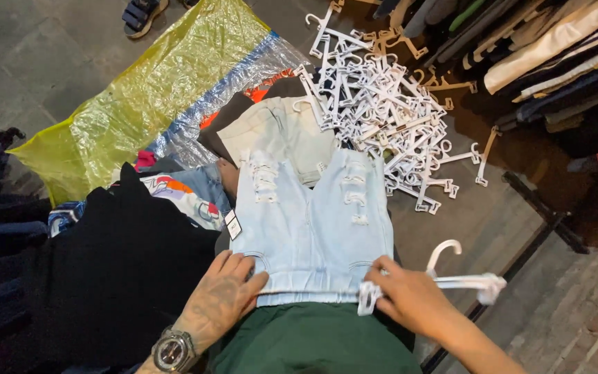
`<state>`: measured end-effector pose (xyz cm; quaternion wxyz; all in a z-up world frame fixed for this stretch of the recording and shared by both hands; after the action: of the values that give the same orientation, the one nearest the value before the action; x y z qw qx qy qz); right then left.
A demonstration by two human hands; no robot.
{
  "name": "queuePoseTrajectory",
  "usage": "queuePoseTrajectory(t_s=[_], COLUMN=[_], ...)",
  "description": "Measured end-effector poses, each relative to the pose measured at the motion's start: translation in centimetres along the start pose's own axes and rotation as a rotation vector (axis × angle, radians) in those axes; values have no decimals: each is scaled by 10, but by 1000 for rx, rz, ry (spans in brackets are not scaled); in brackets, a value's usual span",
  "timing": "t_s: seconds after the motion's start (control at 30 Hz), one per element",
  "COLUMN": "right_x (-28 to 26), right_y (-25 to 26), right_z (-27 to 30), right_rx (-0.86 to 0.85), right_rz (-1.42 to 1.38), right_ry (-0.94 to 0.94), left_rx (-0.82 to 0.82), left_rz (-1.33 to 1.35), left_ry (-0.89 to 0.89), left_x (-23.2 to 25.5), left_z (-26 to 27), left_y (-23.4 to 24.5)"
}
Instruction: Attaching denim shorts to plastic hangers and hanging them on a clothing rack.
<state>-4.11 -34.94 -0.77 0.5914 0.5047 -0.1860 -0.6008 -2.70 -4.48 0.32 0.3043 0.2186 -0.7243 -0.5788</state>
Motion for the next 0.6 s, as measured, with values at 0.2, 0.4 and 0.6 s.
queuePoseTrajectory(t_s=[0.2, 0.4, 0.6], right_x=[20, 70, 67], right_y=[-26, -21, 3], right_z=[7, 5, -33], right_rx=[-158, 147, 39], right_rz=[-257, -792, -418], right_ry=[12, -115, -347], left_rx=[-56, 110, 20], left_rz=[245, 718, 794], left_ry=[-47, 415, 860], left_x=[-3, -22, -49], left_z=[35, 22, -3], left_y=[-24, 4, -9])
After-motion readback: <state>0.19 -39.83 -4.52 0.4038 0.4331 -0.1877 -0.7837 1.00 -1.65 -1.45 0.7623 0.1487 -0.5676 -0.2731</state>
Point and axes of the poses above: each hand's wrist, its own z-axis away from the middle knuckle, its own y-axis out of the back of the hand, x = y × z, the point moved 6 cm from there along -z, towards the middle knuckle, and after that the axes turned 14 degrees about x, right-handed, at the moved point
